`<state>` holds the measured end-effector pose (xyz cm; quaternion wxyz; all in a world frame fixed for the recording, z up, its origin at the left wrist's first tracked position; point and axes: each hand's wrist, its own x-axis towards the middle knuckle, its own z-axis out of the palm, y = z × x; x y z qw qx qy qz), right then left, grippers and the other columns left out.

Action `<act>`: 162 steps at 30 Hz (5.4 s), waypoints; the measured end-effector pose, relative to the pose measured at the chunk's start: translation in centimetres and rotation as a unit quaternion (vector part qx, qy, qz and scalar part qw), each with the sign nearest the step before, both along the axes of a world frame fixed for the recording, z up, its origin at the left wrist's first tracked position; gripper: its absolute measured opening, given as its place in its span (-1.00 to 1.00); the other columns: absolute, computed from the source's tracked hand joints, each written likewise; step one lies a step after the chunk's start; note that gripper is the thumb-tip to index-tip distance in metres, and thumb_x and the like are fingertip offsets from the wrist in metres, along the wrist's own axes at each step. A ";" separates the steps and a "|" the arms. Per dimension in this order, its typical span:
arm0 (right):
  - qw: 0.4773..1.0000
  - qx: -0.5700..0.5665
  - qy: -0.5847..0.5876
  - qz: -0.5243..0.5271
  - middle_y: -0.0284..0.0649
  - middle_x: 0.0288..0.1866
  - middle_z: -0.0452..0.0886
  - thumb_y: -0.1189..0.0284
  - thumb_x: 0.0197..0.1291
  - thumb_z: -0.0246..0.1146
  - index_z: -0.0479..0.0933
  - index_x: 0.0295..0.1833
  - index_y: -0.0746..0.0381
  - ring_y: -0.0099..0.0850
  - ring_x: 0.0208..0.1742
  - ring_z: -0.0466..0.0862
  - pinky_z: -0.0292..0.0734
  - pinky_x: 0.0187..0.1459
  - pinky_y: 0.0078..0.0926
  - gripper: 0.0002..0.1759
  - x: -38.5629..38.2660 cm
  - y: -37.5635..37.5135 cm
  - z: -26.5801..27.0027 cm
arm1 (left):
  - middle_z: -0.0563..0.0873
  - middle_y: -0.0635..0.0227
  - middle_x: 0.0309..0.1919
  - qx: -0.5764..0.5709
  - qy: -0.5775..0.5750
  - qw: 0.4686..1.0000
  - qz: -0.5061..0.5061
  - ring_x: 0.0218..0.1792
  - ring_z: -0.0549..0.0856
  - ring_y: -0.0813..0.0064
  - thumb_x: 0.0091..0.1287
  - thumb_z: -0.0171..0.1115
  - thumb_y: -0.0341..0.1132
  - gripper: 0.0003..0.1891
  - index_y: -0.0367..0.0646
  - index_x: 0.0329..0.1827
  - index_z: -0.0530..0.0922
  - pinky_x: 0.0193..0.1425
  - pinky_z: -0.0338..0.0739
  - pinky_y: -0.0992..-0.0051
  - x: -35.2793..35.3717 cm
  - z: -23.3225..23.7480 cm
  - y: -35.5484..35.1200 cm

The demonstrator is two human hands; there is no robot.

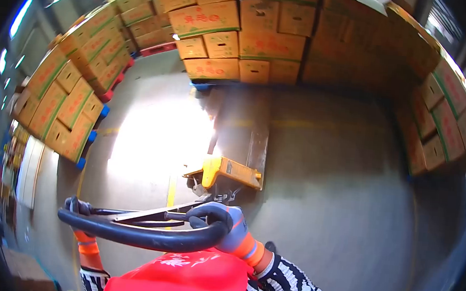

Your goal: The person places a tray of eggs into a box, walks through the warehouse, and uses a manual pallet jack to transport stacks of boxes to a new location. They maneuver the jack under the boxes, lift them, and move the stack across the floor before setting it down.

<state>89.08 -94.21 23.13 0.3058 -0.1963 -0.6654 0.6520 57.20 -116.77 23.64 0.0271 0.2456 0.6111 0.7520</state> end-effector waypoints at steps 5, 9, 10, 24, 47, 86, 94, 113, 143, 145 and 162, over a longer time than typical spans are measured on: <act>0.994 0.073 0.050 0.071 -0.30 -0.43 0.62 0.60 0.05 0.34 0.61 -0.22 0.27 -0.62 -0.49 0.49 0.37 -0.46 -0.65 -0.86 8.4 4.8 -3.0 | 0.32 0.45 -0.70 -0.050 0.068 0.985 0.148 -0.61 0.35 0.63 0.41 0.00 -0.30 -0.75 -0.09 -0.48 0.28 -0.39 0.39 0.54 18.5 -1.0 -2.7; 0.992 0.024 0.044 0.118 -0.28 -0.40 0.63 0.62 0.04 0.32 0.60 -0.22 0.29 -0.61 -0.42 0.53 0.44 -0.37 -0.66 -0.85 12.4 8.0 -4.0 | 0.35 0.43 -0.69 -0.052 0.020 0.973 0.225 -0.56 0.39 0.60 0.40 -0.02 -0.33 -0.78 -0.12 -0.46 0.30 -0.33 0.40 0.53 26.1 -3.0 -2.6; 0.987 -0.071 0.043 0.141 -0.28 -0.39 0.63 0.65 0.04 0.31 0.60 -0.21 0.30 -0.63 -0.41 0.54 0.46 -0.34 -0.67 -0.84 12.9 8.8 -4.6 | 0.28 0.49 -0.65 -0.083 0.022 0.965 0.248 -0.58 0.31 0.63 0.37 -0.06 -0.40 -0.82 -0.09 -0.44 0.26 -0.30 0.38 0.53 27.3 -3.2 -2.0; 0.986 0.043 0.145 -0.067 -0.29 -0.24 0.66 0.69 0.00 0.24 0.55 -0.08 0.34 -0.59 -0.26 0.61 0.54 -0.22 -0.63 -0.70 -5.5 16.0 -5.0 | 0.33 0.47 -0.68 -0.061 0.018 0.998 0.006 -0.64 0.39 0.59 0.37 0.05 -0.23 -0.82 -0.05 -0.38 0.34 -0.53 0.32 0.51 3.2 -1.4 5.5; 0.973 0.028 0.100 0.207 -0.22 -0.21 0.66 0.60 0.06 0.23 0.60 -0.11 0.26 -0.42 -0.16 0.63 0.49 -0.04 -0.51 -0.77 20.2 25.2 -9.7 | 0.38 0.45 -0.68 -0.178 0.039 0.912 0.367 -0.59 0.41 0.63 0.35 0.05 -0.43 -0.76 -0.11 -0.50 0.26 -0.37 0.42 0.52 49.6 -8.1 9.1; 0.950 0.008 0.160 -0.270 -0.39 -0.66 0.43 0.56 0.19 0.14 0.55 -0.18 0.32 -0.63 -0.75 0.39 0.26 -0.66 -0.63 -0.87 3.9 20.0 -2.3 | 0.34 0.56 -0.77 0.080 0.024 0.959 0.272 -0.80 0.29 0.73 0.22 0.27 -0.30 -0.71 -0.02 -0.63 0.38 -0.75 0.10 0.60 12.8 -1.7 17.7; 0.938 0.053 0.192 -0.284 -0.37 -0.61 0.49 0.56 0.21 0.13 0.58 -0.10 0.29 -0.64 -0.73 0.40 0.26 -0.66 -0.67 -0.82 4.5 18.0 -3.1 | 0.45 0.59 -0.64 -0.016 0.122 0.965 0.232 -0.58 0.46 0.73 0.23 0.29 -0.28 -0.77 -0.08 -0.53 0.46 -0.53 0.28 0.62 6.9 -3.7 17.7; 0.964 -0.018 0.107 -0.244 -0.37 -0.56 0.47 0.62 0.23 0.07 0.56 -0.11 0.32 -0.65 -0.67 0.43 0.38 -0.59 -0.66 -0.81 6.5 8.0 -0.9 | 0.48 0.43 -0.63 -0.051 -0.086 0.995 0.008 -0.63 0.42 0.56 0.16 0.34 -0.25 -0.78 -0.21 -0.40 0.53 -0.43 0.51 0.43 0.4 -2.1 22.7; 0.951 0.113 0.121 -0.261 -0.29 -0.43 0.60 0.51 0.14 0.28 0.22 0.35 0.37 -0.53 -0.48 0.60 0.57 -0.35 -0.58 -0.34 15.3 5.9 -0.6 | 0.55 0.41 -0.59 0.032 -0.042 0.998 0.044 -0.66 0.59 0.57 0.32 0.22 -0.32 -0.87 -0.04 -0.26 0.41 -0.58 0.52 0.60 13.2 -3.0 11.8; 0.942 0.035 0.234 -0.239 -0.29 -0.42 0.54 0.45 0.21 0.21 0.18 0.35 0.40 -0.54 -0.54 0.55 0.57 -0.41 -0.58 -0.36 14.8 7.8 -1.0 | 0.55 0.42 -0.60 0.062 -0.008 0.998 0.021 -0.63 0.60 0.58 0.32 0.22 -0.34 -0.87 -0.05 -0.27 0.41 -0.60 0.47 0.62 15.7 -3.0 11.0; 0.904 0.146 0.186 -0.356 -0.27 -0.23 0.59 0.65 0.06 0.16 0.49 0.04 0.35 -0.63 -0.55 0.50 0.42 -0.55 -0.71 -0.64 0.1 25.9 -0.9 | 0.53 0.45 -0.63 0.066 0.037 0.990 0.118 -0.66 0.49 0.65 0.18 0.18 -0.48 -0.96 -0.25 -0.34 0.53 -0.58 0.39 0.61 7.7 -4.3 23.3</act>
